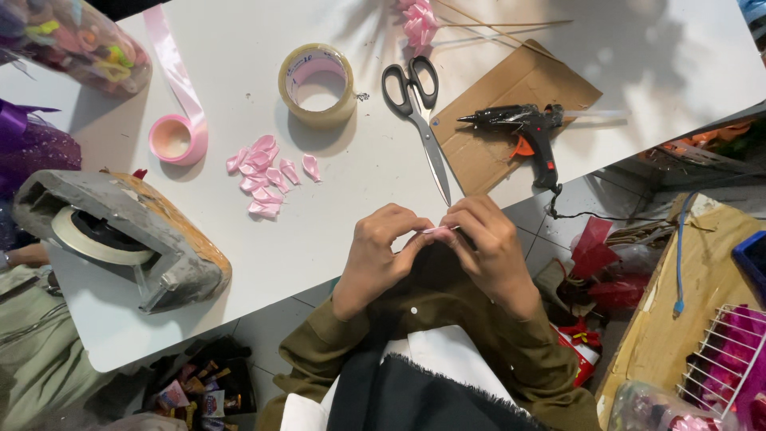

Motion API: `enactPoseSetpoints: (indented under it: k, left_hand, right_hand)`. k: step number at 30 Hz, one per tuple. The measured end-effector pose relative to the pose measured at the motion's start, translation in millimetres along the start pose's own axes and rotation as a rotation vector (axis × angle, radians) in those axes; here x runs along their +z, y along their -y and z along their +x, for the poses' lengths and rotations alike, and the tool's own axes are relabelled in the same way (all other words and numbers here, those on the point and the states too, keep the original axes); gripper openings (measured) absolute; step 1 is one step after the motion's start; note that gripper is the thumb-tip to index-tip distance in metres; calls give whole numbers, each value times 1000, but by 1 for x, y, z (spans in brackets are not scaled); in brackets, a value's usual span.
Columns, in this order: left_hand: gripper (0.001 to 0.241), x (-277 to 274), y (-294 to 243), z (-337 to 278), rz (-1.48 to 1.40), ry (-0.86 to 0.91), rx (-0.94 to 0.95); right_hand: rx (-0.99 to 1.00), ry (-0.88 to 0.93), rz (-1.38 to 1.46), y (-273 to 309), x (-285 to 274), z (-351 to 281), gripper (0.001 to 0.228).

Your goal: The person folds pink ribbon pieces into petal shapes and uses a hot glue gun to attach them to a wooden stick, forming a flower. They repeatedly apply glue and wrap the ribbon around the stick to build the flower structure.

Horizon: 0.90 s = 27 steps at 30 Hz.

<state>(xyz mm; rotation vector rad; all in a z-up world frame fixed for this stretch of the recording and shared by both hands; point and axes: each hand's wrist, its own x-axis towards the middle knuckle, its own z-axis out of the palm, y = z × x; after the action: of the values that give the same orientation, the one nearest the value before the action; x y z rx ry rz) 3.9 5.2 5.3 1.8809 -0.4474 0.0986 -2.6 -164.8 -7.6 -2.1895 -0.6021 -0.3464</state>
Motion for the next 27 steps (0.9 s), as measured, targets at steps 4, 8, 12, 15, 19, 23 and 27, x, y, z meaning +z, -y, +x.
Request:
enactPoseSetpoints:
  k: [4, 8, 12, 15, 19, 23, 27]
  left_hand:
    - [4, 1, 2, -2, 13, 36, 15]
    - [3, 9, 11, -7, 43, 9, 87]
    - [3, 10, 15, -11, 8, 12, 117]
    - [3, 8, 18, -10, -44, 35, 85]
    - [2, 1, 19, -8, -59, 106, 70]
    - [3, 2, 24, -9, -189, 179, 9]
    - [5, 3, 35, -10, -276, 198, -24]
  right_hand:
    - [16, -16, 20, 1, 6, -4, 9]
    - [-44, -6, 99, -14, 10, -8, 10]
    - [-53, 19, 179, -21, 12, -12, 11]
    - [-12, 46, 152, -9, 3, -7, 10]
    - [-27, 118, 90, -9, 6, -7, 31]
    - [19, 31, 216, -9, 16, -9, 20]
    - [107, -48, 440, -10, 29, -9, 29]
